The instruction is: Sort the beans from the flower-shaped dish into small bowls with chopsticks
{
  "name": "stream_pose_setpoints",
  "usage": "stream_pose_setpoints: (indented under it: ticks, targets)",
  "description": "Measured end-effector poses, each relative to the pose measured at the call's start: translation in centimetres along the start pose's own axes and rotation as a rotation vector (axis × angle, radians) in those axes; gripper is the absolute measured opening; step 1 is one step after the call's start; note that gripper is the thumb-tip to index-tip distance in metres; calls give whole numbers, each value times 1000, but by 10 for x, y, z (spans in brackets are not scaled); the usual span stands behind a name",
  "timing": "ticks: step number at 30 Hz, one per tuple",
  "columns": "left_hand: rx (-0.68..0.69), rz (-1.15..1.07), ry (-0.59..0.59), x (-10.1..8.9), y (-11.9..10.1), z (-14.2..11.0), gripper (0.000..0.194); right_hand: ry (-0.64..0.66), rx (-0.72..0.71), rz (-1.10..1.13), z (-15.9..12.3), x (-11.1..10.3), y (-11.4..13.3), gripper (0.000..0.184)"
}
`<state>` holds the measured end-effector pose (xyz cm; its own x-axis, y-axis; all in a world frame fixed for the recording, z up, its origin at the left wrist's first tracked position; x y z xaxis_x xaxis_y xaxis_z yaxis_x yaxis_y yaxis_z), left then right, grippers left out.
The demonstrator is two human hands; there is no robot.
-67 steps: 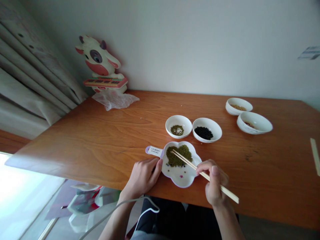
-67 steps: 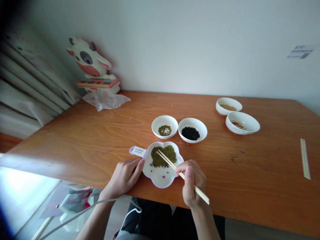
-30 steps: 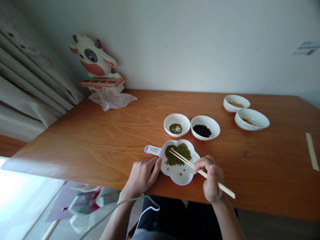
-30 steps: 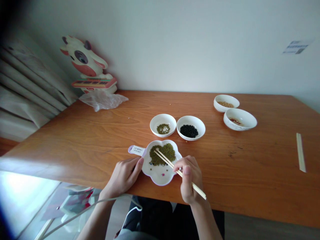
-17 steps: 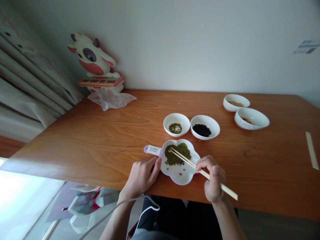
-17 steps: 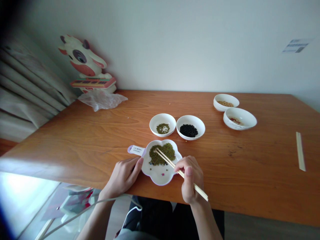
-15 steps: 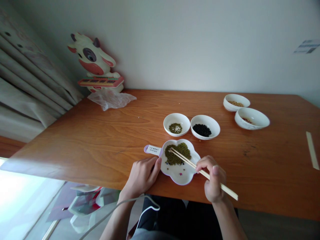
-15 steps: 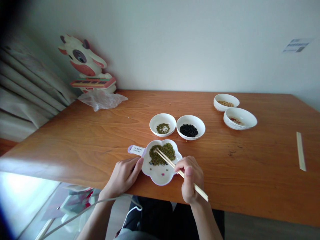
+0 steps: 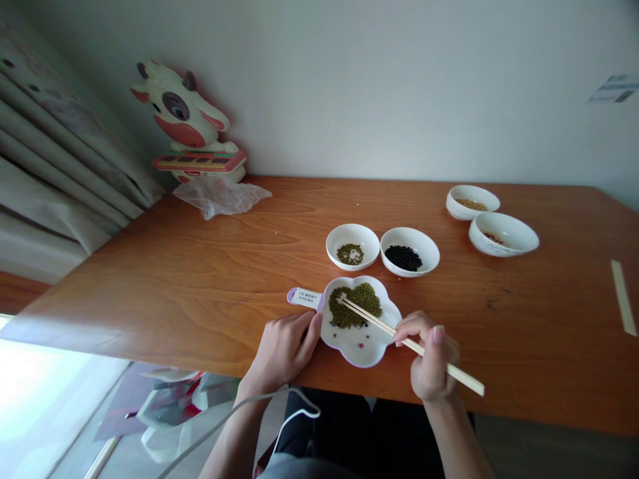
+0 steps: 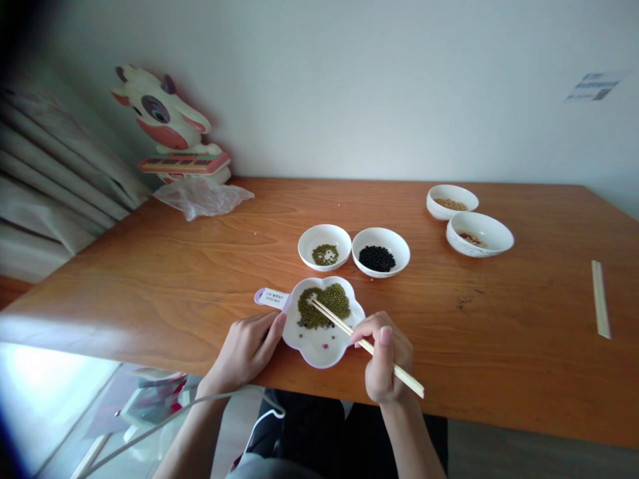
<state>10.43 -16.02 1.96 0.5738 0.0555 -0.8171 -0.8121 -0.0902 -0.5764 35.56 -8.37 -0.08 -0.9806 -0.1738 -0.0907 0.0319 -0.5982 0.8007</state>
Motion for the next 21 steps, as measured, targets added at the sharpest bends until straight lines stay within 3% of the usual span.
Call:
stream_pose_setpoints:
  ticks: [8, 21]
  targets:
    - [0, 3, -5, 0, 2, 0, 41, -7, 20, -7, -2, -3, 0, 65]
    - [8, 17, -9, 0, 2, 0, 41, 101, 43, -109, 4, 2, 5, 71]
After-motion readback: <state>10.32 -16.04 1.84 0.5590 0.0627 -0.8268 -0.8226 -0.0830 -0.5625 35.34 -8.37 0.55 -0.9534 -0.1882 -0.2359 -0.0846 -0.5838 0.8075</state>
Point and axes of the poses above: each hand's wrist, its own z-axis towards the middle knuckle, its own x-axis out of the palm, y = z × x, the point moved 1 cm from there along z, towards the middle knuckle, and after that the axes turned 5 degrees about -x, right-handed, at the moved point
